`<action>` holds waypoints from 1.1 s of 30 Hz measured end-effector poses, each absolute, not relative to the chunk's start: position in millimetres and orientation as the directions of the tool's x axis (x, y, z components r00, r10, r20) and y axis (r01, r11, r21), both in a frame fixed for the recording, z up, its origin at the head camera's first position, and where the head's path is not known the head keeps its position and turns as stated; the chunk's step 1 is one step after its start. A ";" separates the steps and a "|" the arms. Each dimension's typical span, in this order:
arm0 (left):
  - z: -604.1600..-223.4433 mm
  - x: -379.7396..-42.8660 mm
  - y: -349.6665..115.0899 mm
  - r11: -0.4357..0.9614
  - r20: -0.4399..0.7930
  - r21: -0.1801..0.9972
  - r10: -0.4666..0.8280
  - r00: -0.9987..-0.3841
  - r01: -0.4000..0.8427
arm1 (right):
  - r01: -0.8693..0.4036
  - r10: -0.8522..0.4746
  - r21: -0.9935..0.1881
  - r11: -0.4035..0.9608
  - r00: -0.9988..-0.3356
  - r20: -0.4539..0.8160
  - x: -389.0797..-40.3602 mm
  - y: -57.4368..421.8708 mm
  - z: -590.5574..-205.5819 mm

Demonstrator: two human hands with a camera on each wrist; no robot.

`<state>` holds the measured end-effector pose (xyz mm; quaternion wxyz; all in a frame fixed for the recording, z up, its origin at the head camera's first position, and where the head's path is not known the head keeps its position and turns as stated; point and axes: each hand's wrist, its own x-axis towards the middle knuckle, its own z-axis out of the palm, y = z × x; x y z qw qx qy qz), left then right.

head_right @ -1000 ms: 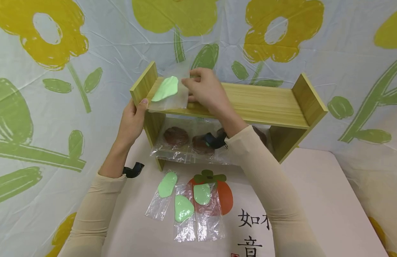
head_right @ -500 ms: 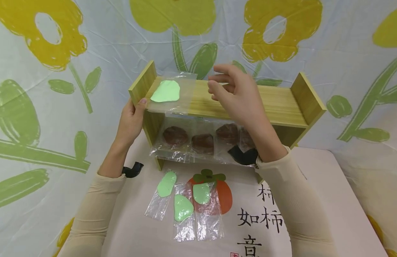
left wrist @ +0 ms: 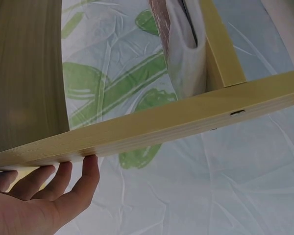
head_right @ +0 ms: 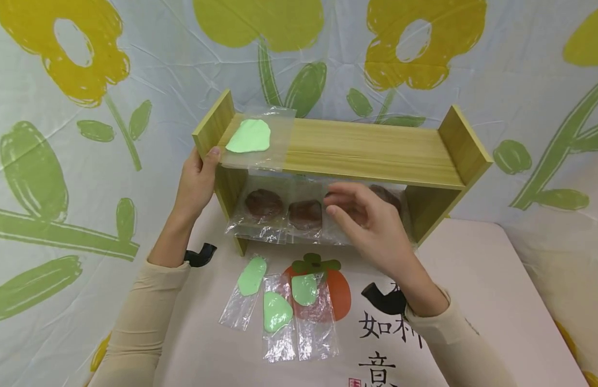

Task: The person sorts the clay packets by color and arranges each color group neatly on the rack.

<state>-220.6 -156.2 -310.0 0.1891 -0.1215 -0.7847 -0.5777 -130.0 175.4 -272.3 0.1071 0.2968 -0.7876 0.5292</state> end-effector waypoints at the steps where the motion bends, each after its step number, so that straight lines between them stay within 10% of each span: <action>1: -309.7 -220.6 -156.1 0.301 0.437 0.862 -0.028 -0.899 0.409 | -0.582 -0.362 -0.770 0.263 -0.799 0.480 -127.5 178.1 -279.9; 33: -312.3 -223.8 -155.4 0.298 0.437 0.864 -0.044 -0.898 0.406 | -0.041 -0.277 -0.878 0.476 -0.955 -0.106 -80.8 206.6 -483.0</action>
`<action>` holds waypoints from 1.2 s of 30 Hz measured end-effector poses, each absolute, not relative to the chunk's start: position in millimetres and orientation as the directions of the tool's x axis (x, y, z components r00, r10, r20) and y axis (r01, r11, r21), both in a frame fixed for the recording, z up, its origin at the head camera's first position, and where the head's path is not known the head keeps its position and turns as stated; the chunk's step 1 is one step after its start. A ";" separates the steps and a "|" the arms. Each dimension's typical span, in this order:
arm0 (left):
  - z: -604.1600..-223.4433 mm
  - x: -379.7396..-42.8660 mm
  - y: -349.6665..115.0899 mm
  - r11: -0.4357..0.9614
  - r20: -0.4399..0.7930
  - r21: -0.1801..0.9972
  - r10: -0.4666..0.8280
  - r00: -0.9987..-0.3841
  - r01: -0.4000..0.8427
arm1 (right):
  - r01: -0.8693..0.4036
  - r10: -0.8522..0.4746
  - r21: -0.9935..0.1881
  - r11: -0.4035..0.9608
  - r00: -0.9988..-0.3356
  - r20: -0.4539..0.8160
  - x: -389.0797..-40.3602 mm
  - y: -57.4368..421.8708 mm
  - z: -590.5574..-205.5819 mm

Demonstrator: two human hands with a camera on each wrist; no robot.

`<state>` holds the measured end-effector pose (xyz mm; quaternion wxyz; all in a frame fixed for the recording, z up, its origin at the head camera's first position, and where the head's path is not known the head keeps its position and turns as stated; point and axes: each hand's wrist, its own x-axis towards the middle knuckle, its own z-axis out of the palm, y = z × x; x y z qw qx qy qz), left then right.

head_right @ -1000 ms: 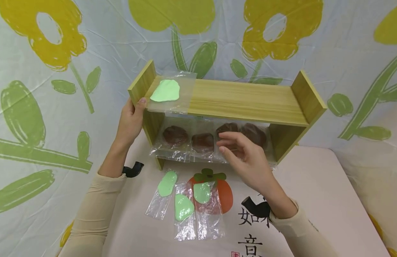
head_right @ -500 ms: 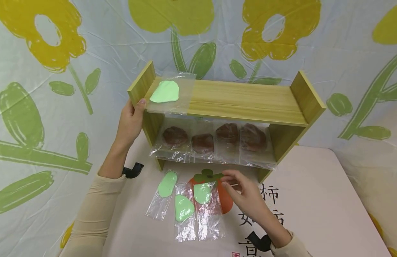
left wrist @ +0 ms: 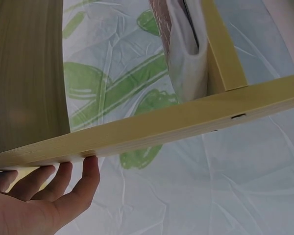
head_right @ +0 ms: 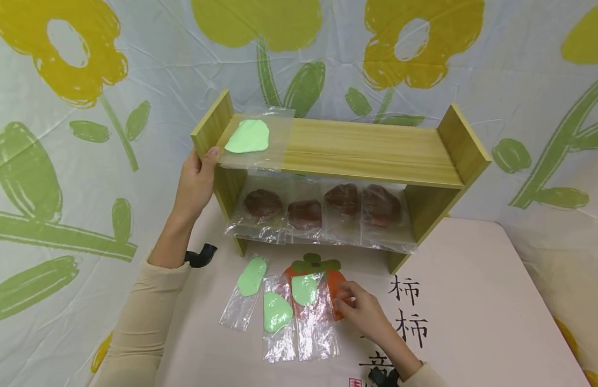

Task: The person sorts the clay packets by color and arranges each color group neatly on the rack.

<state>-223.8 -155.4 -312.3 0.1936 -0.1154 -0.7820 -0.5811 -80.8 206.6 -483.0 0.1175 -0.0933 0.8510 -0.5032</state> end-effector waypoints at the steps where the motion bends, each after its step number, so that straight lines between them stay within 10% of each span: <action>1: -312.2 -223.8 -155.5 0.299 0.437 0.864 -0.044 -0.898 0.406 | -0.018 -0.282 -0.889 0.458 -0.951 -0.126 -81.6 207.0 -487.3; 36: -310.4 -221.8 -154.9 0.280 0.442 0.865 -0.032 -0.896 0.417 | 0.247 -0.371 -0.947 0.205 -0.876 -0.309 -91.7 182.3 -505.7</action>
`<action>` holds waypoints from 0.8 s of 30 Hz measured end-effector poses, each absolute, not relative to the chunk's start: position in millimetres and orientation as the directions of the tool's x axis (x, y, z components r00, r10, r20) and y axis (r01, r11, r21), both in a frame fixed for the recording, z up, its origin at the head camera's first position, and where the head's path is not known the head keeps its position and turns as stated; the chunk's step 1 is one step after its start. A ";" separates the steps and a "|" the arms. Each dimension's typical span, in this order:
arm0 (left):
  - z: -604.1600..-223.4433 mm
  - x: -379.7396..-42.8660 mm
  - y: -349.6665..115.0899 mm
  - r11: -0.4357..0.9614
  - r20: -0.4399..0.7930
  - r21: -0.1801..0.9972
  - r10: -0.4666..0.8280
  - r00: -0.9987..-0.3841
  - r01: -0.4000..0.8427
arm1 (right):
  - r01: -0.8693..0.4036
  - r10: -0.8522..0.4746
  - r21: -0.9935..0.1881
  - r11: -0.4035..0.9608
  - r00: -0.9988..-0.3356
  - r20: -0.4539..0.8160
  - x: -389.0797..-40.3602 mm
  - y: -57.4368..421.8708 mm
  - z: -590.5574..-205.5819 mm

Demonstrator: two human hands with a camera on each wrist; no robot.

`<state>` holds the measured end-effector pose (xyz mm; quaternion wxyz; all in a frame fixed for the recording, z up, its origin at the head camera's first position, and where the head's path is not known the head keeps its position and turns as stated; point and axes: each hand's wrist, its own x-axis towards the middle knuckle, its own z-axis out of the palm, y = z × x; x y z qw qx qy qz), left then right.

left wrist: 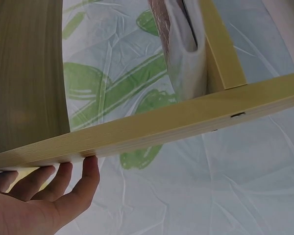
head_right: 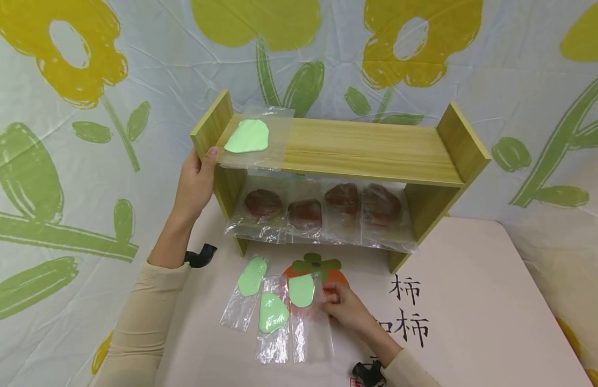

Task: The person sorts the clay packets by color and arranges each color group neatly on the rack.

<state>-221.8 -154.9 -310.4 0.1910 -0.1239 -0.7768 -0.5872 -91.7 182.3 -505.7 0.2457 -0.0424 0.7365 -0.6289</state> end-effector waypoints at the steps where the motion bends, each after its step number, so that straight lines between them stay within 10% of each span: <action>1: -310.5 -221.7 -155.1 0.282 0.438 0.866 -0.032 -0.898 0.413 | 0.248 -0.374 -0.948 0.200 -0.875 -0.308 -91.6 182.8 -507.0; 24: -311.0 -222.2 -155.3 0.294 0.439 0.863 -0.034 -0.898 0.411 | 0.049 -0.444 -0.986 0.159 -0.889 -0.115 -88.6 191.3 -488.5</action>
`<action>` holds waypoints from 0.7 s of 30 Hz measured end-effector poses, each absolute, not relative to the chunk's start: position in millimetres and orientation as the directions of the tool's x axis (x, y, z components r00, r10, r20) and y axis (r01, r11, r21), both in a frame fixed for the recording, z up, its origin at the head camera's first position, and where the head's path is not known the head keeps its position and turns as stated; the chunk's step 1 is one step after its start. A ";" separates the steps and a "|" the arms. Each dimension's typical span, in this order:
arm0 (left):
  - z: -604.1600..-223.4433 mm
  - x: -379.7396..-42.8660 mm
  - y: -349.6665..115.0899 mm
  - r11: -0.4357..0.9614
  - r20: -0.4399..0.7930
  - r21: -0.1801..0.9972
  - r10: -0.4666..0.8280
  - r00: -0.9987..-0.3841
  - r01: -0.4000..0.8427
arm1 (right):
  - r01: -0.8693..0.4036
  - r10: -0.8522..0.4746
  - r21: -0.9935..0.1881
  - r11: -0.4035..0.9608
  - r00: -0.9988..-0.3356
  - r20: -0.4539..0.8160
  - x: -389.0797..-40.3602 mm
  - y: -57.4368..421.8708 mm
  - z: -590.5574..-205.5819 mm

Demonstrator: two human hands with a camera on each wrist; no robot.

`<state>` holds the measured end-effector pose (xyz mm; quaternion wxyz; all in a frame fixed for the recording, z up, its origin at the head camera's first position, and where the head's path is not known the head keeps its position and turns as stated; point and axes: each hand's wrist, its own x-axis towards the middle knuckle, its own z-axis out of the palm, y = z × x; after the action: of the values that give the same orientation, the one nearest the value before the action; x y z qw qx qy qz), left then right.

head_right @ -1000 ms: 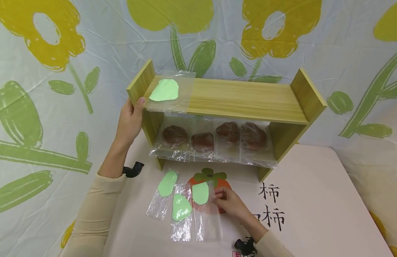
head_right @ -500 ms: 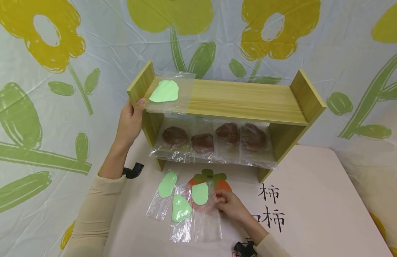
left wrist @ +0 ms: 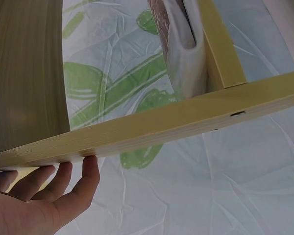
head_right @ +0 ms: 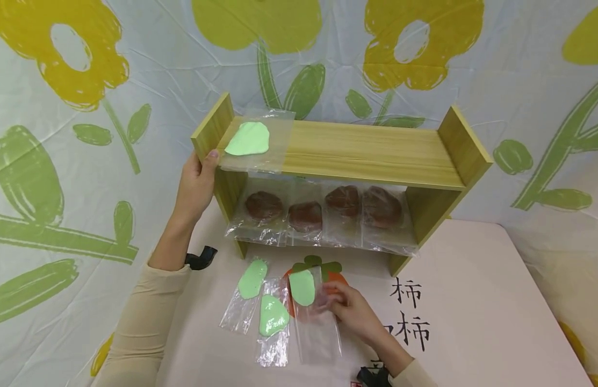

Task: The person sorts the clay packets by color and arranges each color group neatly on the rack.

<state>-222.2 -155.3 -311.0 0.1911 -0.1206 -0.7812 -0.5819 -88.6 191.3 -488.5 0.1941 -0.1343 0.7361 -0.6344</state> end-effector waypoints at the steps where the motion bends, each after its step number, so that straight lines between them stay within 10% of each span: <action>1: -311.3 -222.4 -155.3 0.295 0.440 0.862 -0.035 -0.897 0.412 | 0.029 -0.447 -0.987 0.160 -0.889 -0.098 -87.8 191.5 -485.1; 21: -311.7 -222.8 -154.8 0.301 0.442 0.860 -0.033 -0.897 0.412 | -0.272 -0.448 -0.956 0.108 -0.872 0.197 -93.5 206.2 -379.2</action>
<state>-222.8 -154.8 -311.7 0.1924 -0.1211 -0.7832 -0.5787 -93.5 206.2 -379.2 0.0710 -0.2429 0.7408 -0.6222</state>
